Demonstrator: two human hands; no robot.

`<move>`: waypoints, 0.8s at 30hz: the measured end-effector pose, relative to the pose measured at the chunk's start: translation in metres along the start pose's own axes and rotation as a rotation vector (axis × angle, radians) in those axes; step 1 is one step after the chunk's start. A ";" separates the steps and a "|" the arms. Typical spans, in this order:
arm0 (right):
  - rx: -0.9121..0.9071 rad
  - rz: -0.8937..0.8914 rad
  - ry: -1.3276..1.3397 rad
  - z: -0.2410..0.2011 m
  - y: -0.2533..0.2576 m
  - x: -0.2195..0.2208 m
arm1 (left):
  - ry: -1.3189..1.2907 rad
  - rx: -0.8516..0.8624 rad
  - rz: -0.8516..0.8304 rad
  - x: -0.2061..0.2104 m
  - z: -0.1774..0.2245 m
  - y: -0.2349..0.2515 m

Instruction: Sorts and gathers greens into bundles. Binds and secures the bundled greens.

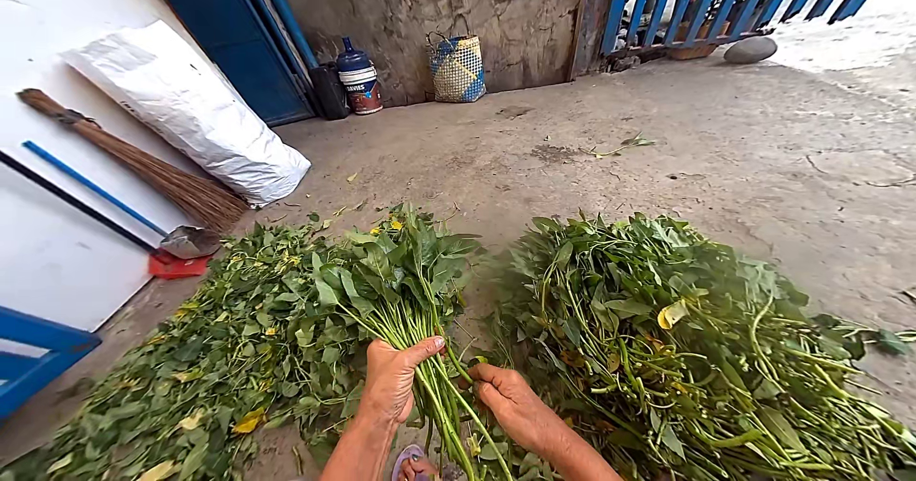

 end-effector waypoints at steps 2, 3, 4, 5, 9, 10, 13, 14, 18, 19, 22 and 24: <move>0.004 0.014 -0.046 -0.002 0.006 0.002 | -0.006 0.009 0.006 0.002 0.002 -0.001; -0.016 0.042 -0.051 -0.005 0.009 0.004 | -0.005 0.014 0.009 0.003 0.003 -0.001; -0.048 0.080 -0.036 -0.010 0.012 0.006 | -0.004 0.015 0.013 0.004 0.003 -0.001; -0.089 0.130 -0.010 -0.015 0.015 0.008 | -0.001 0.010 0.018 0.006 0.002 -0.001; -0.209 0.369 0.001 -0.028 0.022 0.014 | 0.001 0.007 0.041 0.006 -0.002 0.002; -0.217 0.401 -0.043 -0.028 0.021 0.015 | -0.001 0.014 0.049 0.005 -0.002 0.003; -0.237 0.454 -0.169 -0.030 0.017 0.017 | 0.019 0.015 0.073 0.002 -0.003 0.003; -0.257 0.491 -0.198 -0.032 0.015 0.018 | 0.028 0.005 0.083 0.002 -0.003 0.003; -0.387 0.646 -0.180 -0.039 0.013 0.018 | 0.051 -0.050 0.121 0.005 -0.003 -0.002; -0.407 0.661 -0.139 -0.039 0.014 0.017 | 0.042 -0.069 0.128 0.005 -0.003 -0.002; -0.423 0.645 -0.063 -0.040 0.018 0.015 | 0.005 -0.117 0.154 0.005 -0.006 -0.001; -0.399 0.587 -0.095 -0.040 0.019 0.014 | 0.016 -0.124 0.163 0.005 -0.008 0.000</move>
Point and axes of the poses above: each hand's wrist, its own y-axis towards the middle knuckle, its own x-axis out of the palm, z = x × y, the point moved 5 cm from there along y, towards the middle knuckle, and after that the axes turned 1 degree about y, right-handed, at the moved point
